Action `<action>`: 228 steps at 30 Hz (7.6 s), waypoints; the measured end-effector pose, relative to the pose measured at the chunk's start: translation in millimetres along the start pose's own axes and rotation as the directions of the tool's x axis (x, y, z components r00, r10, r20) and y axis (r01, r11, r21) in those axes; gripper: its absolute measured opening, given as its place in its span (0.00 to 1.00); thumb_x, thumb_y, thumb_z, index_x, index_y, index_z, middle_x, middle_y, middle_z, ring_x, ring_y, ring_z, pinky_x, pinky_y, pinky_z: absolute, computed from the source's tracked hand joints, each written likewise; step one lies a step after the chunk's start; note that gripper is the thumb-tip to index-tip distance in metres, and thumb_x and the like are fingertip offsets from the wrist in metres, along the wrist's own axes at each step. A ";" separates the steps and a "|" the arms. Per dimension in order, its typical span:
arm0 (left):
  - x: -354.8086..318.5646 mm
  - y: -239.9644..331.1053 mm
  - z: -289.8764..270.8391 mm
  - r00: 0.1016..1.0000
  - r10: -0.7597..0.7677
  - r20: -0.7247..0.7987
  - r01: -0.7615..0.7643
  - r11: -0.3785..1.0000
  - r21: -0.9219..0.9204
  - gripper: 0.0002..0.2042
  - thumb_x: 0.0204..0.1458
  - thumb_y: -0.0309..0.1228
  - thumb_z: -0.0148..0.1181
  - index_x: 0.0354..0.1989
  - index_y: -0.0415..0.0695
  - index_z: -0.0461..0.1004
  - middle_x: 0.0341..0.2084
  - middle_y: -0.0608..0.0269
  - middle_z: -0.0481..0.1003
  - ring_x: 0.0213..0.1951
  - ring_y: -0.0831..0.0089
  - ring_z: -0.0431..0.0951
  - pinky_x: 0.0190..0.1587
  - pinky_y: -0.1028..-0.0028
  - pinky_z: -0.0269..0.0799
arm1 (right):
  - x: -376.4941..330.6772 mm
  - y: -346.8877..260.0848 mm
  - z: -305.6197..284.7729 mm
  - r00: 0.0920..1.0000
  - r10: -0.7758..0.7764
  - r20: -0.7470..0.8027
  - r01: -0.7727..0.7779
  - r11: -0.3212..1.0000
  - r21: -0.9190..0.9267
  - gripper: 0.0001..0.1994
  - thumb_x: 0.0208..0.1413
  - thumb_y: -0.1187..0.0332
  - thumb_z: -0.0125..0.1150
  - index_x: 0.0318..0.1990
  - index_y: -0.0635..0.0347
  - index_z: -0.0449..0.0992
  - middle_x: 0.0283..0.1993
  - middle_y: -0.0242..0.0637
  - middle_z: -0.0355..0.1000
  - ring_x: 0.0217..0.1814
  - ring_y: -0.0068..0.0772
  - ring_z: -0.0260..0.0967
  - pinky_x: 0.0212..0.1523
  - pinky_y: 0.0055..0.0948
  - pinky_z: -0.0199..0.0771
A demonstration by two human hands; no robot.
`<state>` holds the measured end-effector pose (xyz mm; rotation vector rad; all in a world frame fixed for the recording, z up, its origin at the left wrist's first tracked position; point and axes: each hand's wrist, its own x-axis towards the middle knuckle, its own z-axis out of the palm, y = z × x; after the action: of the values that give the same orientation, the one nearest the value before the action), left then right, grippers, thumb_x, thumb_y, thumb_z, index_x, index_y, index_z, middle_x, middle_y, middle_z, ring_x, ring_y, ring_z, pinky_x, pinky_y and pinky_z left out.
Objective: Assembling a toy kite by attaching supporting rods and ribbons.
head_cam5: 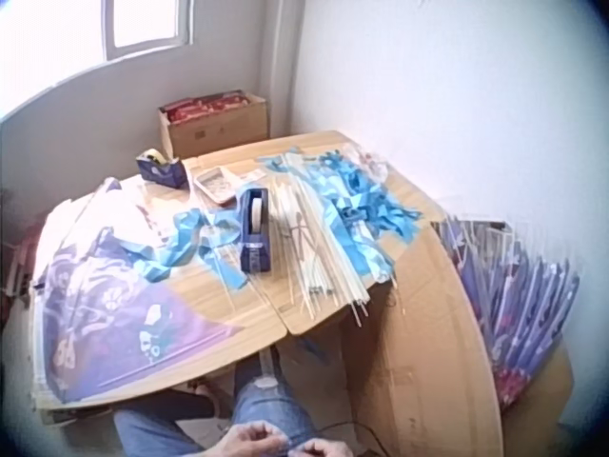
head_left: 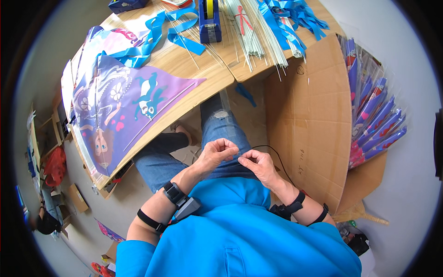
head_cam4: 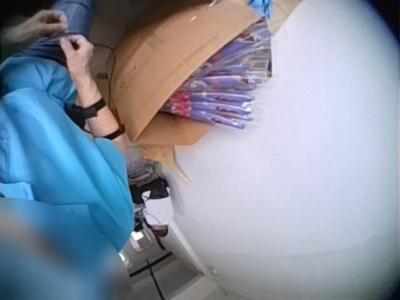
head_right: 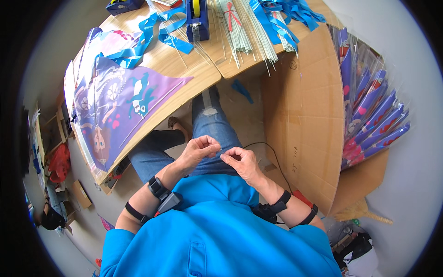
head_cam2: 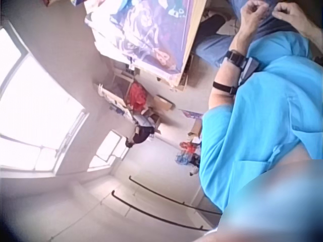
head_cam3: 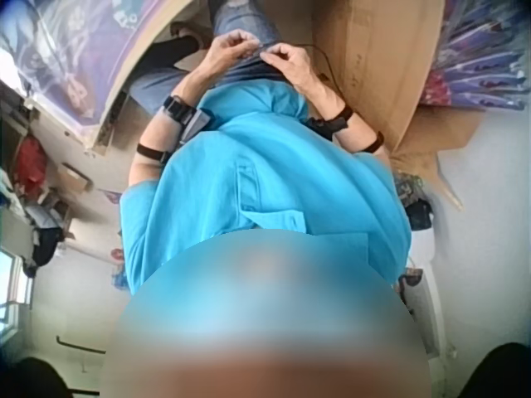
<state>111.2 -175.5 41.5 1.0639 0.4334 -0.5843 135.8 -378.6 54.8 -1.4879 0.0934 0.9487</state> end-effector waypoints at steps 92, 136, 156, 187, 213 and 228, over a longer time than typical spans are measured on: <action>-284.4 -134.3 -171.4 -0.137 0.066 -0.988 -0.944 0.294 0.150 0.12 0.55 0.28 0.61 0.47 0.51 0.72 0.36 0.73 0.75 0.41 0.79 0.74 0.49 0.74 0.69 | 191.5 79.0 186.6 0.684 0.724 0.085 -0.552 0.591 -0.589 0.46 0.56 0.30 0.31 0.55 0.71 0.67 0.52 0.52 0.71 0.51 0.45 0.70 0.51 0.51 0.66; -273.5 -52.5 -194.2 -0.134 0.363 -0.922 -0.906 0.332 0.262 0.12 0.57 0.27 0.58 0.49 0.44 0.70 0.36 0.68 0.75 0.39 0.78 0.73 0.47 0.76 0.72 | 187.4 98.6 167.2 0.728 0.639 0.250 -0.594 0.769 -0.236 0.10 0.52 0.65 0.67 0.39 0.57 0.78 0.33 0.30 0.75 0.34 0.24 0.73 0.40 0.31 0.78; -330.4 -98.1 -209.2 -0.159 0.221 -0.962 -0.891 0.388 0.236 0.07 0.56 0.28 0.60 0.43 0.46 0.75 0.33 0.69 0.76 0.37 0.77 0.74 0.46 0.75 0.71 | 199.6 110.6 210.2 0.703 0.636 0.317 -0.513 0.763 -0.393 0.26 0.66 0.50 0.43 0.55 0.65 0.69 0.54 0.43 0.67 0.56 0.35 0.63 0.59 0.36 0.64; -199.8 -153.5 -170.8 0.117 -0.158 -0.980 -0.803 0.565 -0.187 0.08 0.55 0.31 0.61 0.43 0.51 0.73 0.33 0.77 0.73 0.36 0.86 0.70 0.39 0.82 0.63 | 140.1 -32.8 75.8 0.970 -0.225 0.091 0.228 0.722 -0.653 0.10 0.58 0.67 0.58 0.37 0.66 0.77 0.35 0.35 0.75 0.38 0.23 0.69 0.42 0.24 0.69; -192.9 -99.8 -167.5 0.140 0.172 -0.975 -0.512 0.855 0.077 0.06 0.56 0.32 0.62 0.38 0.45 0.79 0.30 0.74 0.75 0.40 0.82 0.71 0.48 0.80 0.64 | 122.4 -62.3 13.1 0.931 -0.360 0.064 0.293 0.631 -0.719 0.07 0.62 0.69 0.53 0.36 0.64 0.70 0.31 0.27 0.65 0.34 0.18 0.60 0.37 0.20 0.63; -190.5 -63.5 -244.3 0.038 0.192 -0.981 -0.452 0.878 0.155 0.11 0.56 0.34 0.61 0.44 0.44 0.78 0.32 0.78 0.74 0.33 0.90 0.65 0.36 0.86 0.58 | 213.2 -111.4 83.3 0.862 -0.485 0.150 0.405 0.479 -0.779 0.06 0.54 0.69 0.59 0.32 0.63 0.73 0.37 0.42 0.65 0.41 0.38 0.65 0.44 0.34 0.66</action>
<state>-88.8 67.0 6.9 1.1814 1.3817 0.7849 298.7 -184.6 29.3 -2.2315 -0.7386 0.4640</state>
